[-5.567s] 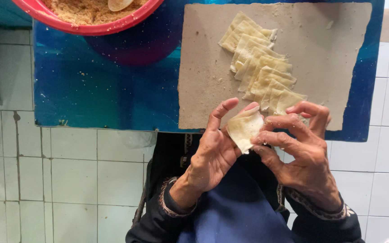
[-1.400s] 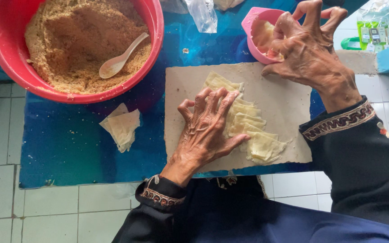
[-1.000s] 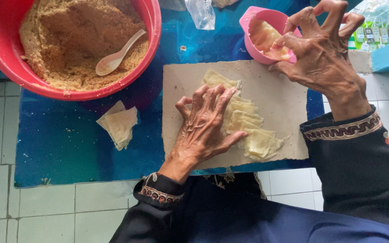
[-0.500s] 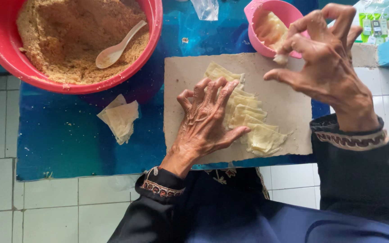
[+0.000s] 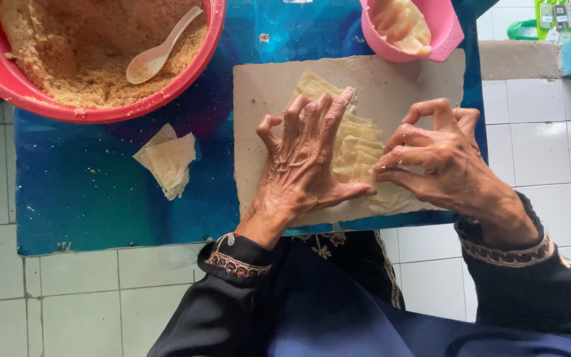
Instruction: The person sits at a low table folding thin square wrappers in half into triangles and stacking the folded pieces on a board. They then spoon brown filling from a red bowl onto a wrapper and fold the wrapper over the filling, adding finished pieces to the stack.
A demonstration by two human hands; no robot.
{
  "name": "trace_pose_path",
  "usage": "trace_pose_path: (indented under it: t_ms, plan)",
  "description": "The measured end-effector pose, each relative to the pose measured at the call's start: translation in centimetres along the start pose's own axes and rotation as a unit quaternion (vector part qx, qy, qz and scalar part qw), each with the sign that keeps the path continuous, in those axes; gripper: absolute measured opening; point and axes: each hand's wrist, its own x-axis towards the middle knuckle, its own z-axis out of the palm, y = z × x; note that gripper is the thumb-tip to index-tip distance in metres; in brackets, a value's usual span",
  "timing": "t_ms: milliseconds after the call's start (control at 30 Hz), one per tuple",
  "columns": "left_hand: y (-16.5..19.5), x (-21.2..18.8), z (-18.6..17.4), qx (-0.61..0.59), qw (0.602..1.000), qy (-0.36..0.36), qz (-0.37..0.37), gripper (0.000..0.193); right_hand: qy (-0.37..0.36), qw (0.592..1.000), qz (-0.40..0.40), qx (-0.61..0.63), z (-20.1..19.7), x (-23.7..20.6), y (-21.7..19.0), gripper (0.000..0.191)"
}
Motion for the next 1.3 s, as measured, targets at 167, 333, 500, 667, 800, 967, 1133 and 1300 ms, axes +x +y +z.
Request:
trace_pose_path:
  t_ms: [167, 333, 500, 667, 800, 967, 1133, 1300]
  plan:
    - [0.1, 0.1, 0.1, -0.008, 1.0, -0.007, -0.008, 0.14, -0.041, 0.998, 0.028, -0.039, 0.9, 1.5, 1.5, 0.029]
    - [0.1, 0.2, 0.1, -0.027, 0.999, -0.012, -0.022, 0.145, -0.048, 0.998, 0.044, -0.025, 2.1, 3.1, 2.9, 0.047]
    - [0.0, 0.0, 0.1, -0.025, 1.0, 0.013, -0.012, 0.145, -0.013, 0.997, 0.079, 0.015, 2.9, 4.0, 3.8, 0.052]
    - [0.1, 0.0, 0.3, -0.022, 1.0, 0.011, -0.019, 0.147, 0.013, 0.996, 0.087, 0.022, 3.2, 4.8, 4.1, 0.055]
    - [0.0, 0.1, 0.3, -0.016, 1.0, 0.014, -0.015, 0.149, -0.007, 0.991, 0.114, 0.064, 3.1, 6.3, 4.1, 0.061]
    - [0.1, 0.1, 0.4, -0.013, 1.0, 0.018, -0.018, 0.151, 0.009, 0.99, 0.112, 0.088, 3.5, 8.0, 3.9, 0.066]
    - [0.0, 0.0, 0.6, 0.0, 1.0, 0.016, -0.022, 0.151, -0.016, 0.975, 0.195, 0.102, 4.1, 9.9, 4.1, 0.057]
    - [-0.5, -0.4, 0.0, -0.087, 0.994, 0.069, -0.006, 0.128, -0.01, 0.979, 0.173, 0.111, 3.5, 10.2, 3.5, 0.064]
